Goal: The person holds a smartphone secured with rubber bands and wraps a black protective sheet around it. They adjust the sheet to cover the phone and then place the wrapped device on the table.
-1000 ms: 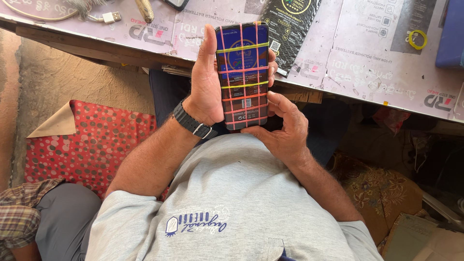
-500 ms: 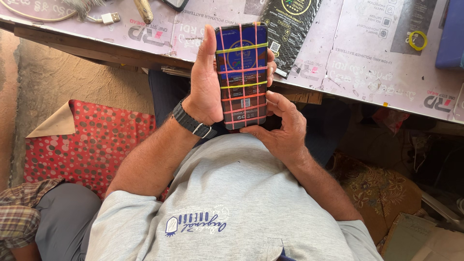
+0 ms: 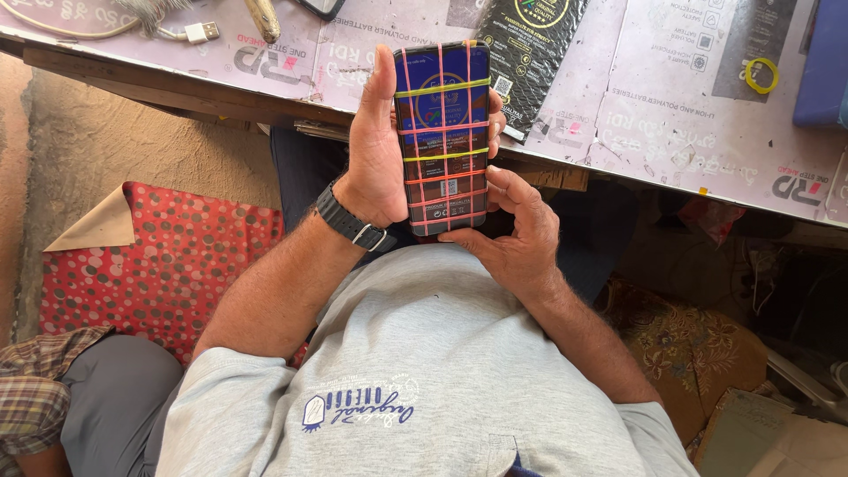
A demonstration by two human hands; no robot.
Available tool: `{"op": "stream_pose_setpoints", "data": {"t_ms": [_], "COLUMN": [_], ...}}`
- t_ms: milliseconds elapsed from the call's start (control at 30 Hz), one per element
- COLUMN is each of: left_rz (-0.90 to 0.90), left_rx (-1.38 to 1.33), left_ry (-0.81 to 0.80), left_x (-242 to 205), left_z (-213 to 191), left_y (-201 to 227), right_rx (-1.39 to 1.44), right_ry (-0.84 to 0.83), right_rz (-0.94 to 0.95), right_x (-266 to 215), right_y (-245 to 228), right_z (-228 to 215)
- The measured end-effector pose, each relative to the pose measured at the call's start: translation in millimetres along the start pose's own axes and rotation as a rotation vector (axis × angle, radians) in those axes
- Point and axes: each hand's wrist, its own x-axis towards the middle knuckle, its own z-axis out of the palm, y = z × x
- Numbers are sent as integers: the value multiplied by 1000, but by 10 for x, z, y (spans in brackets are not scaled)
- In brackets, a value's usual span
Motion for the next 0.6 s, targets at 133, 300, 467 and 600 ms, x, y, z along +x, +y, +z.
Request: {"op": "stream_pose_setpoints", "data": {"t_ms": [133, 300, 467, 600], "left_rz": [2, 4, 7, 3], "left_rx": [16, 7, 6, 7], "left_ry": [-16, 1, -4, -9], "left_x": [3, -3, -3, -1], "left_z": [-18, -16, -9, 0], "left_y": [-5, -16, -14, -7], "right_rx": [3, 0, -43, -29], "right_ry": [-3, -6, 4, 11], "right_rz": [4, 8, -11, -5], "right_x": [-3, -16, -19, -17], "right_y": [-6, -12, 4, -1], "right_z": [4, 3, 5, 6]}}
